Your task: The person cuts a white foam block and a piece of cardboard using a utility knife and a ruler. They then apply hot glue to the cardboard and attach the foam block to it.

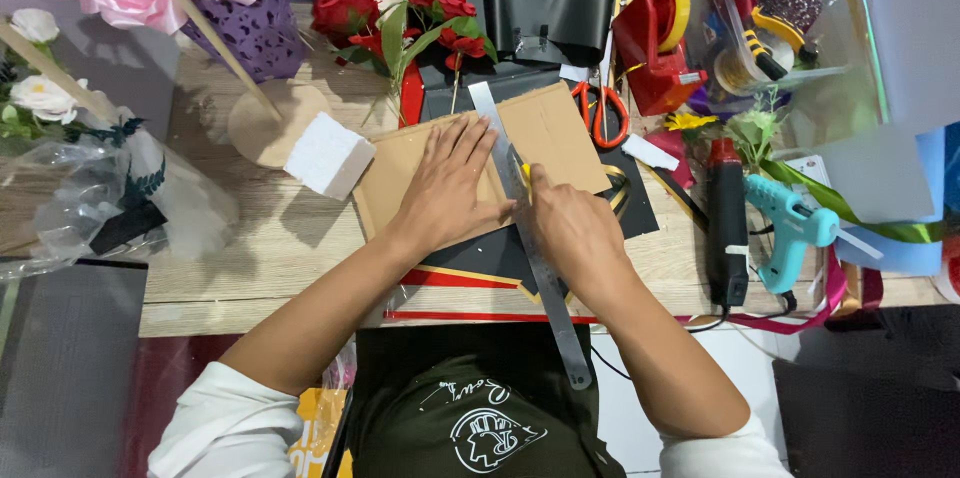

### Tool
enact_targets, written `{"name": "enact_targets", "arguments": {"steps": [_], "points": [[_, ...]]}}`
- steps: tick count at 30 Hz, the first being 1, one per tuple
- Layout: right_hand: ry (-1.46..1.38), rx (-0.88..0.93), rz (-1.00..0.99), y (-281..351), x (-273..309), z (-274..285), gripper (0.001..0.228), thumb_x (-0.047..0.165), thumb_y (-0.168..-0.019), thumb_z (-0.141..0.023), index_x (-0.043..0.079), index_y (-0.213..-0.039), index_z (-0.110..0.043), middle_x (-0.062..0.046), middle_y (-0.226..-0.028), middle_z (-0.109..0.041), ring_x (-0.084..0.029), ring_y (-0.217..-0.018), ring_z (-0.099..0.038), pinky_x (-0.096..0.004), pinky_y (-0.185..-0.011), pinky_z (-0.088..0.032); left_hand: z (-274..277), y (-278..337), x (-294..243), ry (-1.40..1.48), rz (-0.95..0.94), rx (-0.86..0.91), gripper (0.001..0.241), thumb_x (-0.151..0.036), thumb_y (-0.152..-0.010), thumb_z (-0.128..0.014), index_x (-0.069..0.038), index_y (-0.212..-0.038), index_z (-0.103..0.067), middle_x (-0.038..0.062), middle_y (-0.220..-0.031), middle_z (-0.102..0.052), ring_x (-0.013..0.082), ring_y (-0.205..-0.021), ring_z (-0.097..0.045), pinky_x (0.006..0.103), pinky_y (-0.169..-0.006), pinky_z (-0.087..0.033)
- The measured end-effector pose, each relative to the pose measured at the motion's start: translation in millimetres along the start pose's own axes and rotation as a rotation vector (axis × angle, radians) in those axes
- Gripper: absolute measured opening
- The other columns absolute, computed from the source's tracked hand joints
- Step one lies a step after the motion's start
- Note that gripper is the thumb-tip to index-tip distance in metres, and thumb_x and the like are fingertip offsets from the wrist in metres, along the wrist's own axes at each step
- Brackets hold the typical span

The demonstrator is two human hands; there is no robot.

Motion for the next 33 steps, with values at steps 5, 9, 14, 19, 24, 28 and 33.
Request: {"name": "enact_targets", "arguments": {"steps": [5,9,14,19,24,28,33], "points": [[0.019,0.021,0.004,22,2,0,0.062,0.007,-0.103,-0.047,-0.005,-0.163,-0.051,-0.028,-0.098,-0.08,-0.045,-0.088,-0.082,-0.061,-0.075,-0.066,-2,2,-3,0.026,-0.011,0.004,0.107,-0.079,-0.092,-0.062,-0.003,-0.166,-0.044,0.02,-0.173,-0.04,0.0436,-0.165,-0.027,0.0683,-0.134,-0.017],[0.05,0.004,0.022,44,0,-2,0.063,0.003,-0.101,-0.046,-0.004,-0.164,-0.05,-0.021,-0.089,-0.079,-0.038,-0.077,-0.082,-0.054,-0.069,-0.067,1,0,-3,0.032,-0.004,0.026,0.108,-0.081,-0.093,-0.061,-0.003,-0.166,-0.044,0.021,-0.174,-0.039,0.0448,-0.164,-0.027,0.0697,-0.134,-0.017],[0.065,0.035,-0.004,60,-5,-18,0.067,0.007,-0.101,-0.047,-0.003,-0.167,-0.045,-0.02,-0.094,-0.079,-0.04,-0.082,-0.082,-0.057,-0.072,-0.066,0,0,-2,0.058,-0.005,0.037,0.109,-0.081,-0.093,-0.062,-0.003,-0.166,-0.042,0.021,-0.175,-0.037,0.0445,-0.166,-0.024,0.0703,-0.134,-0.016],[0.01,0.048,-0.01,77,-5,-23,0.069,0.012,-0.1,-0.053,-0.005,-0.166,-0.045,-0.022,-0.094,-0.078,-0.043,-0.082,-0.082,-0.058,-0.071,-0.066,2,0,-2,0.05,0.006,0.04,0.112,-0.085,-0.092,-0.062,-0.003,-0.165,-0.043,0.02,-0.174,-0.039,0.0433,-0.165,-0.026,0.0698,-0.134,-0.017],[0.032,0.072,-0.028,95,-7,-29,0.073,0.01,-0.096,-0.053,-0.001,-0.167,-0.044,-0.02,-0.094,-0.077,-0.039,-0.076,-0.082,-0.052,-0.064,-0.065,3,1,-4,0.025,0.023,0.086,0.11,-0.082,-0.093,-0.061,-0.004,-0.168,-0.039,0.018,-0.177,-0.034,0.0417,-0.167,-0.022,0.0684,-0.135,-0.014],[0.015,0.053,-0.04,99,-5,-25,0.071,0.008,-0.096,-0.053,-0.002,-0.167,-0.044,-0.021,-0.096,-0.078,-0.039,-0.076,-0.082,-0.051,-0.064,-0.066,3,-1,-4,0.007,0.021,0.088,0.109,-0.081,-0.094,-0.062,-0.003,-0.167,-0.04,0.019,-0.176,-0.035,0.0422,-0.167,-0.023,0.0684,-0.135,-0.014],[-0.019,0.073,-0.054,103,-6,-31,0.069,0.007,-0.099,-0.051,-0.003,-0.167,-0.043,-0.022,-0.101,-0.078,-0.04,-0.081,-0.083,-0.052,-0.069,-0.067,4,-2,-5,-0.001,0.036,0.112,0.109,-0.083,-0.095,-0.058,-0.004,-0.168,-0.039,0.019,-0.176,-0.035,0.0408,-0.167,-0.022,0.0667,-0.136,-0.013]]}}
Point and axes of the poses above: each hand's wrist, its own y-axis away from the middle knuckle, its own z-axis out of the back of the hand, x = y × z, the point moved 3 cm from there along -y, towards the middle knuckle
